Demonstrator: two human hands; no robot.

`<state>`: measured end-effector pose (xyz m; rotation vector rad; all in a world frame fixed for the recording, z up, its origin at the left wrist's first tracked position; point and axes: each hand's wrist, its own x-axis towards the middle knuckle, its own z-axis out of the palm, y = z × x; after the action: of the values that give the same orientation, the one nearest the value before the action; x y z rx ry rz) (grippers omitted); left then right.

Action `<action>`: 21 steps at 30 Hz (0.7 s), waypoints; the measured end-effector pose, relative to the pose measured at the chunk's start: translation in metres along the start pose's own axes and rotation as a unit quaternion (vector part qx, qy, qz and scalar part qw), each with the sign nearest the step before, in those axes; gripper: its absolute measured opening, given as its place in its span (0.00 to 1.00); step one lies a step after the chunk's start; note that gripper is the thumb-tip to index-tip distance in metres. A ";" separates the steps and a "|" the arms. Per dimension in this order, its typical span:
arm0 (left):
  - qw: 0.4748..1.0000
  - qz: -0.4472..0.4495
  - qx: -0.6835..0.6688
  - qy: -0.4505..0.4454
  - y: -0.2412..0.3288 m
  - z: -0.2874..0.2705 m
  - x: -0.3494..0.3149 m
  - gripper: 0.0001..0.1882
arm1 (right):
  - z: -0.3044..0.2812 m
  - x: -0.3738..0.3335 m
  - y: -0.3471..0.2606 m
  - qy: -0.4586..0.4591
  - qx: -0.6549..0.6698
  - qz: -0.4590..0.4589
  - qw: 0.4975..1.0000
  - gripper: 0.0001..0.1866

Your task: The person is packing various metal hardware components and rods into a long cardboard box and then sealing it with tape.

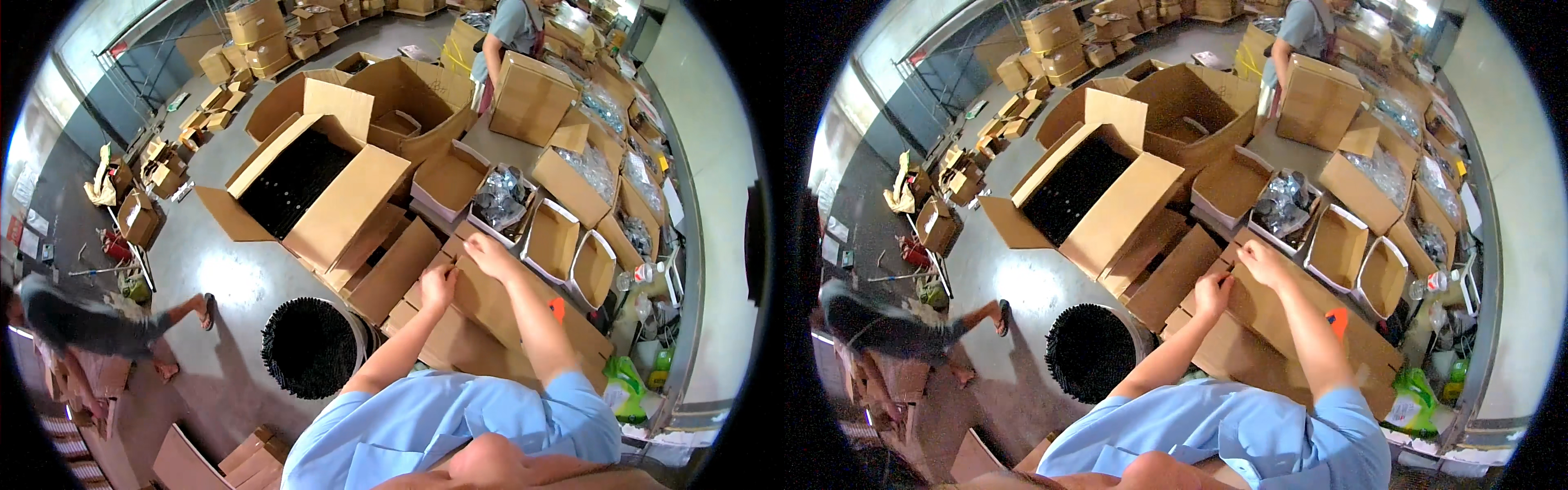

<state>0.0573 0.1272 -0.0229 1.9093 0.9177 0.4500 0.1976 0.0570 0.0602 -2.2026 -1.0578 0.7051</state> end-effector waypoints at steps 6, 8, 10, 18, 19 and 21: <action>0.986 -0.066 -0.144 -0.056 0.015 -0.024 0.020 0.27 | -0.073 -0.183 0.014 -0.109 -0.267 0.208 0.935 0.23; 0.979 -0.092 -0.159 -0.090 0.018 -0.024 0.024 0.25 | -0.055 -0.210 0.033 -0.064 -0.231 0.213 0.947 0.21; 0.979 -0.092 -0.158 -0.091 0.023 -0.024 0.021 0.22 | -0.034 -0.206 0.043 0.040 -0.146 0.194 0.969 0.21; 0.941 -0.107 -0.286 -0.148 0.008 -0.030 0.018 0.17 | -0.024 -0.124 -0.003 0.108 0.121 -0.095 0.982 0.29; 0.942 -0.106 -0.288 -0.137 0.005 -0.035 0.019 0.17 | -0.030 -0.114 -0.028 0.080 0.106 -0.111 0.985 0.29; 0.756 -0.186 -0.568 -0.267 -0.001 -0.044 0.023 0.26 | -0.024 -0.089 -0.023 0.062 0.105 -0.158 0.980 0.29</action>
<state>0.0441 0.1709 -0.0033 0.6188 0.4059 0.1157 0.1536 -0.0106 0.1106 -1.8209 -1.1751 0.5047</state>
